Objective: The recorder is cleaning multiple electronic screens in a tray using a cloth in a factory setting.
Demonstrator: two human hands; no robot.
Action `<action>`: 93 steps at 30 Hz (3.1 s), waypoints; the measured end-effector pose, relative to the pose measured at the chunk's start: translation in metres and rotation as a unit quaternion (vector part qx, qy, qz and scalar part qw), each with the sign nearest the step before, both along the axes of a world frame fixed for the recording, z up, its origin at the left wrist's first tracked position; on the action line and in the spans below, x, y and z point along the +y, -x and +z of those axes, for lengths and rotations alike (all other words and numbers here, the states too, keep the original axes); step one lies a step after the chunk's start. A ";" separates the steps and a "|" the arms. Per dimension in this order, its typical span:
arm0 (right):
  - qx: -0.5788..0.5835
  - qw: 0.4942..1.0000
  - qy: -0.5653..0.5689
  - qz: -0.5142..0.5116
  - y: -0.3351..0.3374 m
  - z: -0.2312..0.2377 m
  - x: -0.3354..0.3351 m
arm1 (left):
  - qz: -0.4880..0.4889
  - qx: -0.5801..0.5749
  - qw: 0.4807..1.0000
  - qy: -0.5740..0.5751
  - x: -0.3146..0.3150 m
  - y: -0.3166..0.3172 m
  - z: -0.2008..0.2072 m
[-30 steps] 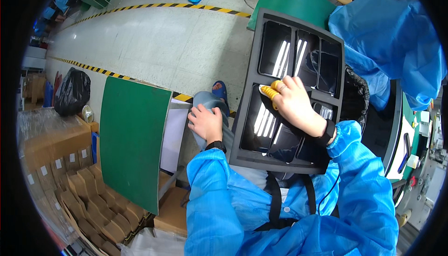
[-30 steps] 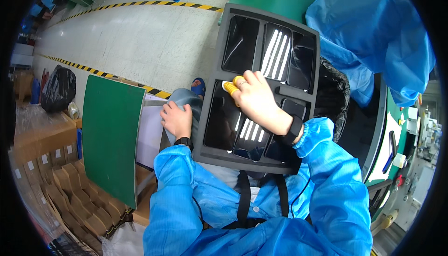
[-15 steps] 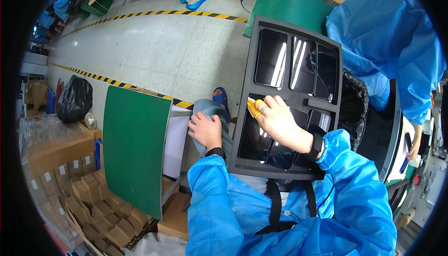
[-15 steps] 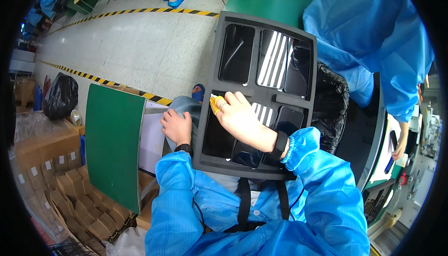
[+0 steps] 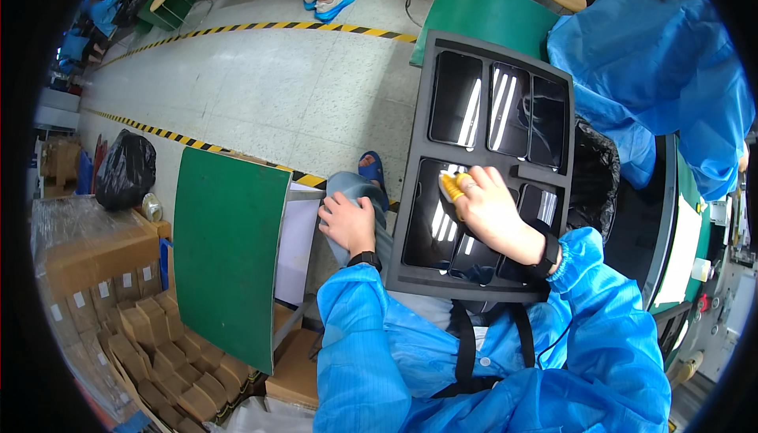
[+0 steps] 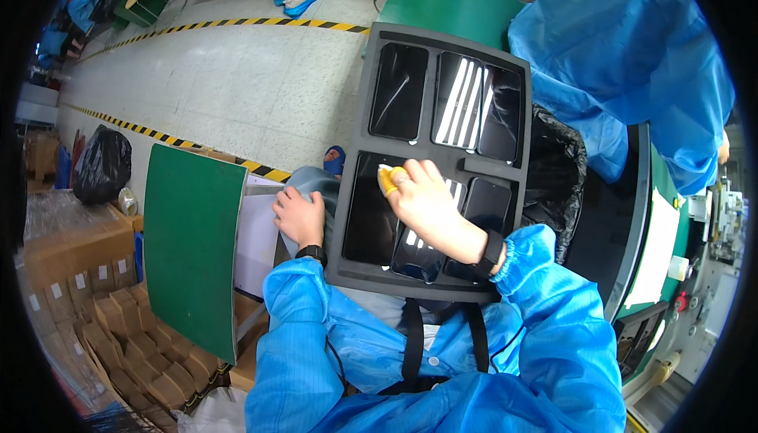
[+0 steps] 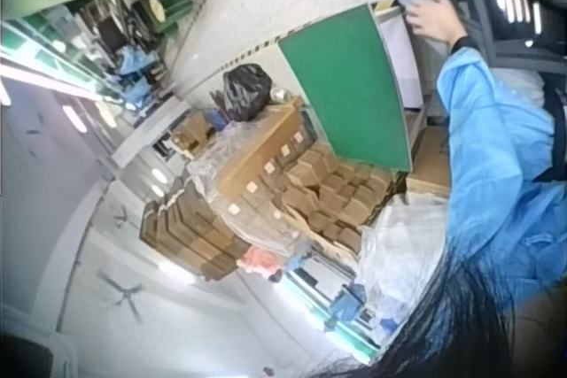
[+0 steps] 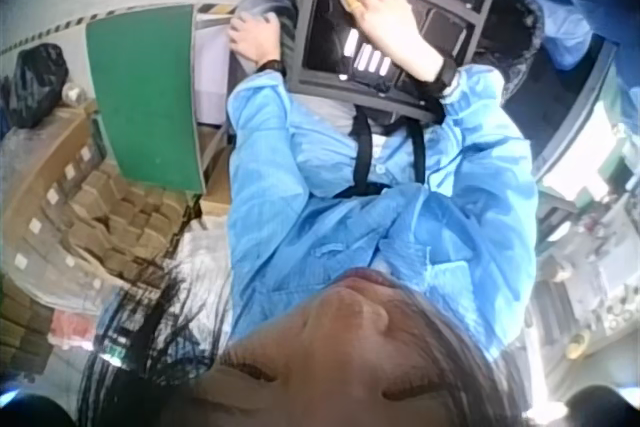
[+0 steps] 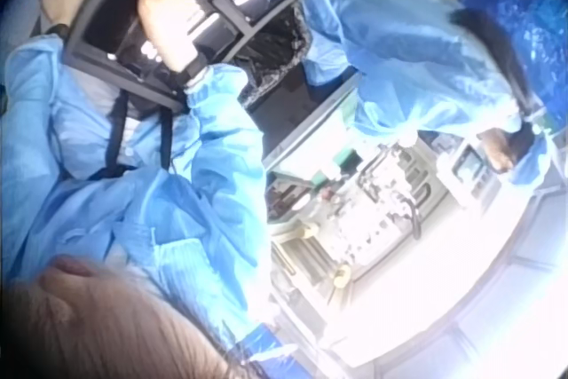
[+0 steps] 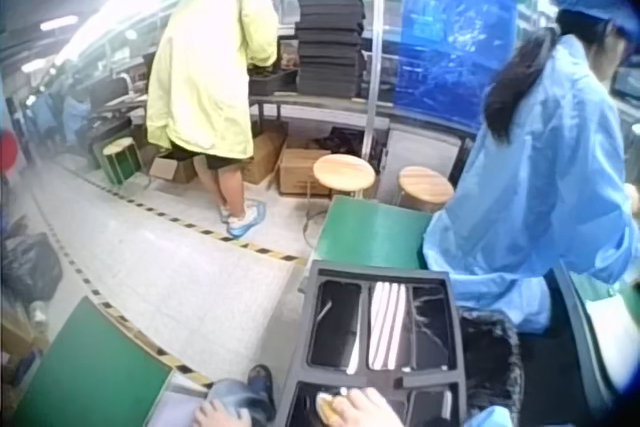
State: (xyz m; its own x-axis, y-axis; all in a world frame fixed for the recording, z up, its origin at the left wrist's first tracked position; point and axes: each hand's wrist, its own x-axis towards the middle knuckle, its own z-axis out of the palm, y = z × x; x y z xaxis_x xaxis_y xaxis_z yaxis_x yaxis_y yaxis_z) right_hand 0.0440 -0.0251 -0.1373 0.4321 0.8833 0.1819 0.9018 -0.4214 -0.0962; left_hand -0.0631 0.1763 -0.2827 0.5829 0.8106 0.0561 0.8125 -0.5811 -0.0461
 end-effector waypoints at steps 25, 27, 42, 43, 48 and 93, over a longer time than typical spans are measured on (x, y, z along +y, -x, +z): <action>0.200 0.973 -0.110 0.017 -0.047 0.038 -0.017 | 0.004 0.003 1.000 0.018 0.002 0.003 0.002; 0.165 0.979 -0.117 -0.011 -0.074 0.031 -0.019 | 0.000 0.000 1.000 0.016 0.001 0.002 0.002; -0.036 0.993 -0.079 0.076 -0.204 -0.003 0.042 | 0.006 0.002 1.000 0.007 0.014 0.002 0.002; -0.038 0.991 -0.119 0.049 -0.219 -0.014 0.041 | 0.002 0.006 1.000 0.001 0.012 -0.001 -0.001; 0.126 0.963 -0.044 0.233 -0.158 -0.001 0.022 | -0.002 0.011 1.000 0.012 0.013 -0.013 0.004; 0.005 0.994 -0.111 -0.008 -0.221 -0.013 -0.005 | -0.049 0.019 0.999 0.002 -0.011 -0.055 0.003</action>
